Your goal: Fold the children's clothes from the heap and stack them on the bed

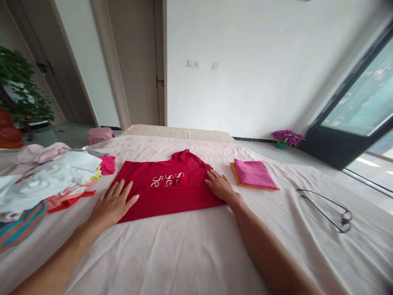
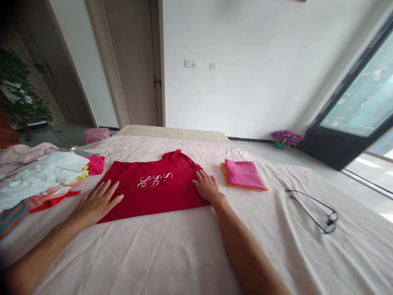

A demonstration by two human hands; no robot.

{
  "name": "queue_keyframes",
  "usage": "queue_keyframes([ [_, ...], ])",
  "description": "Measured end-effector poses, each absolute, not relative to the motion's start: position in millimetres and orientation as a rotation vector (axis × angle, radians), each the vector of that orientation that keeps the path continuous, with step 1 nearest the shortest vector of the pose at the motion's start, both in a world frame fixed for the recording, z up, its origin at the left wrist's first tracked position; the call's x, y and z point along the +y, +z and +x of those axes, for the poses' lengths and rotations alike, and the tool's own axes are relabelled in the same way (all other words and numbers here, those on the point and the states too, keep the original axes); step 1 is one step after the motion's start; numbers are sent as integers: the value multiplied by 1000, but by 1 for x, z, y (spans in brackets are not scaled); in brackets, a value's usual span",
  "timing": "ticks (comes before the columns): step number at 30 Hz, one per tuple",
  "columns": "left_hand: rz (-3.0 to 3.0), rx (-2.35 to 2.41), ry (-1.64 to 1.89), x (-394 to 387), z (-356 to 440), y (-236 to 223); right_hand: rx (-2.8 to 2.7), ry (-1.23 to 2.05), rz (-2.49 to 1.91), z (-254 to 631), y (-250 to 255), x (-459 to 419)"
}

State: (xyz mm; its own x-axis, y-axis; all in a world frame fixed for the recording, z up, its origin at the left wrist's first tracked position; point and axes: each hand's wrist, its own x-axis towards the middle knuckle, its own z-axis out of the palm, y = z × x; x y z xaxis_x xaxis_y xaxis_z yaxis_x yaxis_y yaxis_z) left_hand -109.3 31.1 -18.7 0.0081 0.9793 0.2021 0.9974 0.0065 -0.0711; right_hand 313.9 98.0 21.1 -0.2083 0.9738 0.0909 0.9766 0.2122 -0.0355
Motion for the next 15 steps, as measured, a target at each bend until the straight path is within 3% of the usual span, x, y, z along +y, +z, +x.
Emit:
queue_keyframes([
  [7,-2067,-2092,-166,32,-109,-21,-2189,-77,-2008,322,43,98],
  [15,-2073,-2105,-172,33,-109,-21,-2453,-90,-1572,290,27,85],
])
